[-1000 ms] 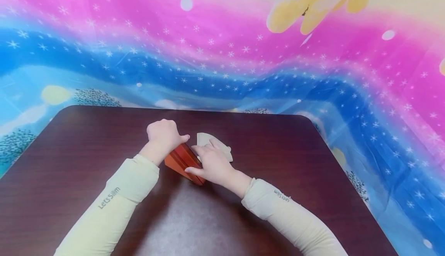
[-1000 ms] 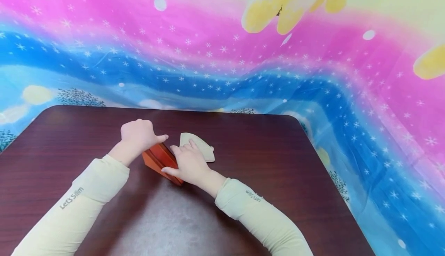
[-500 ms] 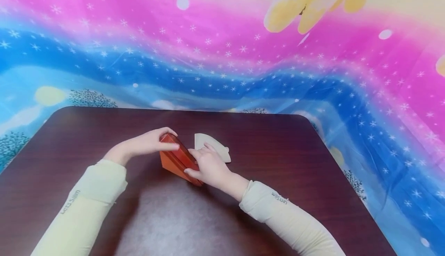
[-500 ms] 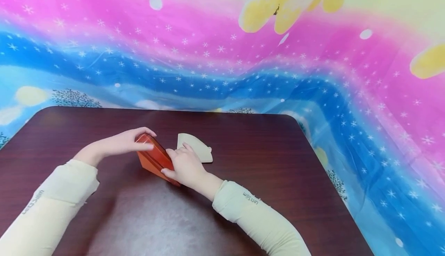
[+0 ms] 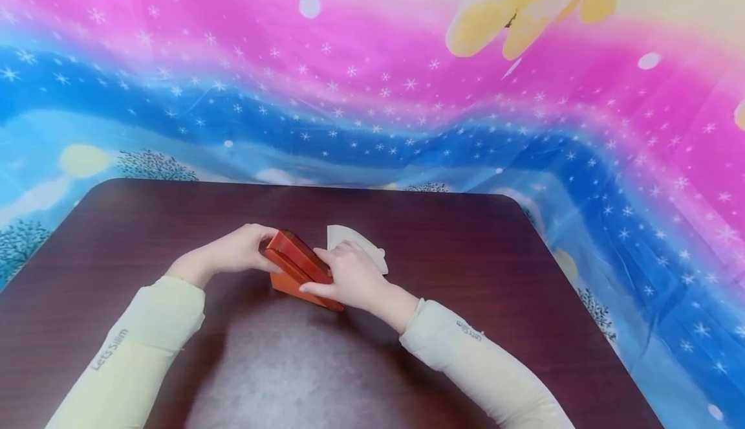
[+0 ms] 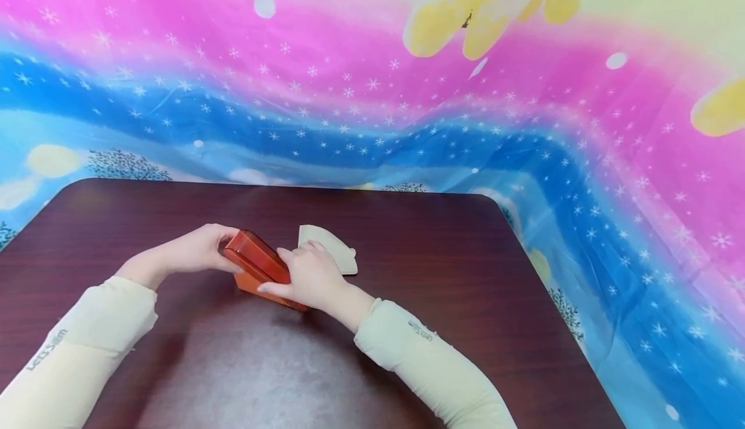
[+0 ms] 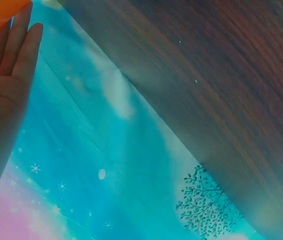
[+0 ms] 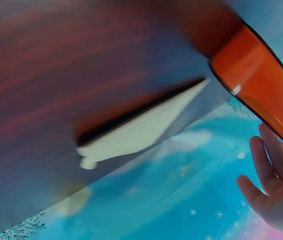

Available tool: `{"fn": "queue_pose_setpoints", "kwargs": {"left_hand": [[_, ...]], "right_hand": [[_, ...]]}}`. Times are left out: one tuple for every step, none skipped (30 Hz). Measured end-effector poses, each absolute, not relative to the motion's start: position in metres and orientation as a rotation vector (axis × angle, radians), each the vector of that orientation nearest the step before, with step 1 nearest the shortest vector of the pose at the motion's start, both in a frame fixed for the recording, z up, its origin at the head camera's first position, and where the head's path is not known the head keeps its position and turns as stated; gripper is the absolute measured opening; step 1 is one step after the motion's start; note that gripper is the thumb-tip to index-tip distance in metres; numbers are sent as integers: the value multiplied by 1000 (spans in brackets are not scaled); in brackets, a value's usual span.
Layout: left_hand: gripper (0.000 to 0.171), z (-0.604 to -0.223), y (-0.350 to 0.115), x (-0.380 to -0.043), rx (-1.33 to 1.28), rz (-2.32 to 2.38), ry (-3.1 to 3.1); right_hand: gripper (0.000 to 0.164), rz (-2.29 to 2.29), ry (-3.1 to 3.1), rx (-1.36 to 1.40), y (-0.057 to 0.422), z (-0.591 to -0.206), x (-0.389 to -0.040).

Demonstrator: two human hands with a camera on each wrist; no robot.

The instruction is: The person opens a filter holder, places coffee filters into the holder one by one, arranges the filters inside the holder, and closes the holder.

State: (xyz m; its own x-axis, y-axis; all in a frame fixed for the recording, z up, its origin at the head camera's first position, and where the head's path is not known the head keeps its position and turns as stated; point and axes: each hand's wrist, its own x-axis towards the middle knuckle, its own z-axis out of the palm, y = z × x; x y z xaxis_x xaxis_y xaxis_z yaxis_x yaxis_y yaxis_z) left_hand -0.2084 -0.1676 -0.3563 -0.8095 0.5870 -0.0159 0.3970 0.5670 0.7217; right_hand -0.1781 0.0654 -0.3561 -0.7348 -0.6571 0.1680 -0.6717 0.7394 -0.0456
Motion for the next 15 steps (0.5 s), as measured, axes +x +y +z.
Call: {"fn": "queue_pose_setpoints", "kwargs": {"left_hand": [[35, -356, -168, -209, 814, 1069, 2557], [36, -356, -168, -209, 814, 1064, 2564], [36, -356, -168, -209, 814, 1062, 2569], [36, -357, -168, -209, 808, 1058, 2574], [36, -357, -168, -209, 808, 1058, 2573], [36, -358, -167, -208, 800, 1059, 2569], [36, -359, -167, -208, 802, 1062, 2561], [35, -359, -166, -208, 798, 1067, 2553], [35, -359, -166, -207, 797, 1072, 2545], [35, -359, -166, -207, 786, 1078, 2537], [35, -359, -166, -207, 789, 1088, 2526], [36, -358, -166, -206, 787, 1092, 2523], [36, -357, -166, -206, 790, 1093, 2524], [37, -356, -167, -206, 781, 1092, 2529], [37, -355, -167, -206, 780, 1089, 2534]], "right_hand": [[49, 170, -2805, 1069, 61, -353, -180], [48, 184, -2812, 1059, 57, -350, -182], [47, 192, -2815, 1048, 52, -347, -184], [46, 206, -2819, 1041, 47, -344, -185], [45, 223, -2827, 1029, 42, -340, -187], [44, 233, -2834, 1020, 38, -337, -188], [44, 243, -2845, 1009, 34, -334, -189], [43, 248, -2864, 992, 30, -332, -189], [43, 249, -2888, 976, 28, -329, -189], [43, 251, -2920, 955, 27, -327, -189], [42, 250, -2950, 938, 26, -324, -189], [41, 252, -2978, 921, 26, -322, -189], [40, 267, -3007, 901, 27, -319, -189], [40, 285, -3030, 883, 28, -316, -188], [40, 299, -3044, 871, 30, -313, -188]]}}
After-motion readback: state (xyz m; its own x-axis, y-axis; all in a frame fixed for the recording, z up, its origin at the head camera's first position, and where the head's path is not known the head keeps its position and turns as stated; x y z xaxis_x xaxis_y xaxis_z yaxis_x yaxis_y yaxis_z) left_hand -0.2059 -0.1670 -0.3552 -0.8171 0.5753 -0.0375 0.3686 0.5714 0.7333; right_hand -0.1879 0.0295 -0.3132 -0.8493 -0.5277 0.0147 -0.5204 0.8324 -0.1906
